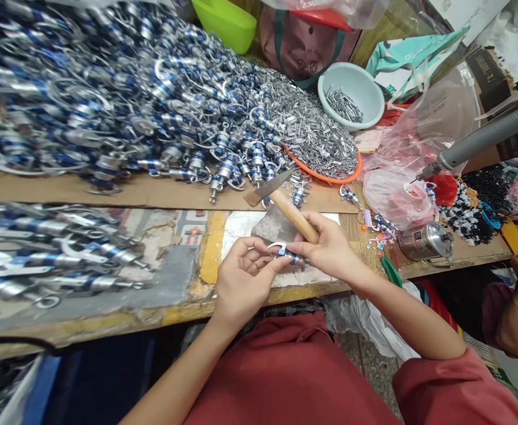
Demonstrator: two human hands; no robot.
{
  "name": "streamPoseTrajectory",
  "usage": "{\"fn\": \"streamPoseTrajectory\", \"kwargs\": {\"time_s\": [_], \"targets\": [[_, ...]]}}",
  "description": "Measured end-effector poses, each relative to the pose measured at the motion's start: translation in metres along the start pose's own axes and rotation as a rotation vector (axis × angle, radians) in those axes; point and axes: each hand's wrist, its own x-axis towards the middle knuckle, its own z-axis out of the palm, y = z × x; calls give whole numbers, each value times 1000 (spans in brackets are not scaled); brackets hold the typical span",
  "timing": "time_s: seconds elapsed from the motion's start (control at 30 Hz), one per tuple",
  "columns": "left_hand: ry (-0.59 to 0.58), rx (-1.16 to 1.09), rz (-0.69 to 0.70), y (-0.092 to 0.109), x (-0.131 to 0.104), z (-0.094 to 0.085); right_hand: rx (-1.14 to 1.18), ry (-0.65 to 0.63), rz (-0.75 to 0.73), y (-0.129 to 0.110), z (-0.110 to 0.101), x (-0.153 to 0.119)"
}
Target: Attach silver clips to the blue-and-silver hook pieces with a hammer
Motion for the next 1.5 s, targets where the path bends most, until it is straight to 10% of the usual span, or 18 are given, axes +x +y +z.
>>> {"fn": "streamPoseTrajectory", "kwargs": {"time_s": [0.43, 0.6, 0.87, 1.2, 1.33, 1.5], "targets": [[-5, 23, 3, -1, 0, -2, -225, 67, -207, 1, 0, -6], [12, 40, -21, -1, 0, -2, -472, 340, -458, 15, -27, -45], [27, 25, -15, 2, -1, -2, -866, 306, -617, 27, -39, -82], [67, 29, -46, 3, 0, -1, -798, 229, -444, 45, -32, -86], [53, 131, -36, 3, -1, -2, -535, 381, -250, 73, -48, -84], [9, 444, 284, 2, -2, -9, -660, 284, 98, 98, -73, -65]]}}
